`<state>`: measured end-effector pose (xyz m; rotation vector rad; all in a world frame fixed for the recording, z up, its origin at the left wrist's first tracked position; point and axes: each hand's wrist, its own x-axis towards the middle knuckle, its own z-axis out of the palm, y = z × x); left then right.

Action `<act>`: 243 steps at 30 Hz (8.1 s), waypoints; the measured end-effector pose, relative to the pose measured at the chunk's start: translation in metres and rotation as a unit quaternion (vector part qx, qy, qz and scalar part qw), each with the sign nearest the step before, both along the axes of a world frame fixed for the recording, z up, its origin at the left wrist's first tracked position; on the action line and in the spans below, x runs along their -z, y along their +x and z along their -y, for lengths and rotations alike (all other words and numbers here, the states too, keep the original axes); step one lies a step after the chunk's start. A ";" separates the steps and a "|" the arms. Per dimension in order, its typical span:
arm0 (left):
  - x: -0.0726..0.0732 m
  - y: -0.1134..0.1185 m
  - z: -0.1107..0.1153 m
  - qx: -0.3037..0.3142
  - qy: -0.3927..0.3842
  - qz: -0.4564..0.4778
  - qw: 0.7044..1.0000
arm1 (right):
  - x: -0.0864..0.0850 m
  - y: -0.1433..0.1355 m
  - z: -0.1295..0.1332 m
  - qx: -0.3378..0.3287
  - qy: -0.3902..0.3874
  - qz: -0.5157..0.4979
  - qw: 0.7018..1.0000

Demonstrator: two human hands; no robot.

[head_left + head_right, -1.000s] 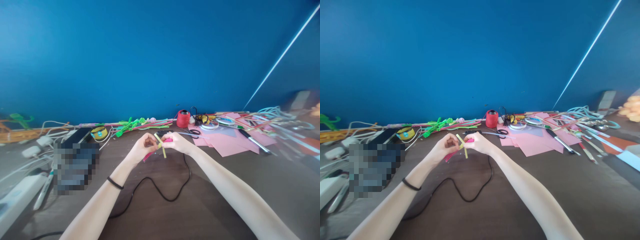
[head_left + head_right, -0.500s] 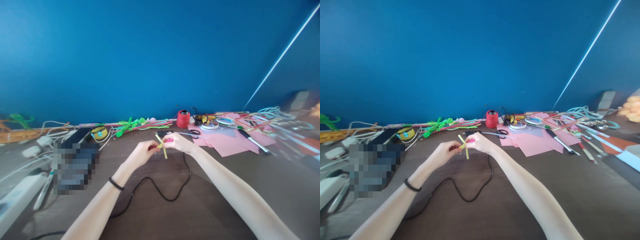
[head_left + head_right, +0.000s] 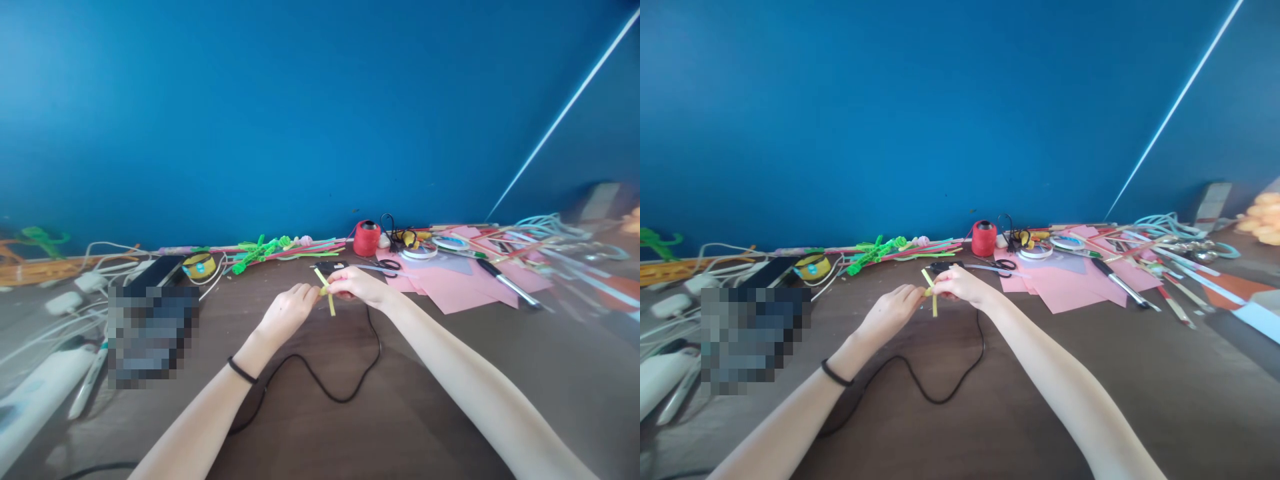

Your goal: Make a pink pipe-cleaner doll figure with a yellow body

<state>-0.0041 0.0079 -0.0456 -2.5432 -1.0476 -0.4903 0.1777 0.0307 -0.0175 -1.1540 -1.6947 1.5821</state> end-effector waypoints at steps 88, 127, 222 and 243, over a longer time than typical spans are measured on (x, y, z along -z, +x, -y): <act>0.025 -0.016 -0.031 0.084 -0.636 0.672 0.370 | 0.005 0.002 -0.107 0.130 0.429 0.367 0.815; 0.025 -0.016 -0.032 0.065 -0.580 0.757 0.295 | -0.044 0.060 -0.021 0.293 0.359 0.208 0.862; -0.009 -0.007 -0.021 0.032 -0.490 0.635 0.597 | 0.055 -0.060 0.018 0.208 0.218 -0.183 0.936; -0.009 -0.008 -0.021 0.031 -0.510 0.620 0.595 | 0.049 -0.056 0.020 0.192 0.276 -0.116 0.934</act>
